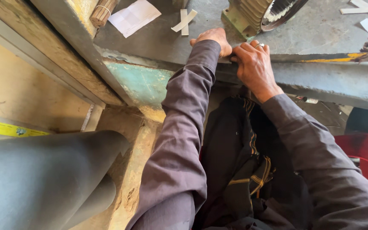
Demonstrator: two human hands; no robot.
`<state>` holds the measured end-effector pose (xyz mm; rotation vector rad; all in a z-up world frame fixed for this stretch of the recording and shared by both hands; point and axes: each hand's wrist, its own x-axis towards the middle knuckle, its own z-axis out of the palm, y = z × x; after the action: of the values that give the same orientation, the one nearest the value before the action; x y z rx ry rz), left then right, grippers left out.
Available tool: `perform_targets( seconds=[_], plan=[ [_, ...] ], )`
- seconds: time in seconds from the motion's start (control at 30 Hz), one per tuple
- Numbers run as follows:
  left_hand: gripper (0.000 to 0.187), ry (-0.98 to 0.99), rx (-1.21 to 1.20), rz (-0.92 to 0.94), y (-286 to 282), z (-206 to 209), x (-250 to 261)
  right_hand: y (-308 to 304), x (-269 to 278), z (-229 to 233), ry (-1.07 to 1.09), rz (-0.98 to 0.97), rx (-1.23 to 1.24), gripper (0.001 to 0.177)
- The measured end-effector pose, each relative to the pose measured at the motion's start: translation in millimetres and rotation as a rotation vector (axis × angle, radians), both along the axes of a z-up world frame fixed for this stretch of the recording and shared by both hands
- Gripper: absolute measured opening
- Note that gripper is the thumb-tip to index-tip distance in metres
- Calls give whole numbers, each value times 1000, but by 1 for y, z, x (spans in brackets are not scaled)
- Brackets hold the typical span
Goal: The person inserts white insulating strips into the slots of a motor stator. They then use a metal file to smooth the edges of the strips on the workbench before placing them back into the stator.
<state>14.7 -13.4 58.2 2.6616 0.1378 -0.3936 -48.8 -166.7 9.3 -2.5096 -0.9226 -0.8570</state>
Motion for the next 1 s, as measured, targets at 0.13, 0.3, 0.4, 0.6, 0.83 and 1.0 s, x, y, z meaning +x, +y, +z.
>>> perform_targets(
  seconds=[0.13,0.3,0.4,0.6,0.83,1.0],
  plan=[
    [42,-27,-17,2,2,-4,1,-5,3,-6,1,15,-49,7],
    [39,-16,-25,12,1,-2,2,-7,4,-9,0,13,-89,7],
    [37,-20,-25,18,2,-6,1,-9,2,-8,2,40,-102,6],
    [53,-75,-16,-18,4,-8,1,-13,8,3,132,30,192,14],
    [52,14,-10,-31,6,-9,9,-8,8,-4,193,-26,174,15],
    [24,-335,-111,-11,9,-25,-13,-7,7,-5,213,-32,102,14]
  ],
)
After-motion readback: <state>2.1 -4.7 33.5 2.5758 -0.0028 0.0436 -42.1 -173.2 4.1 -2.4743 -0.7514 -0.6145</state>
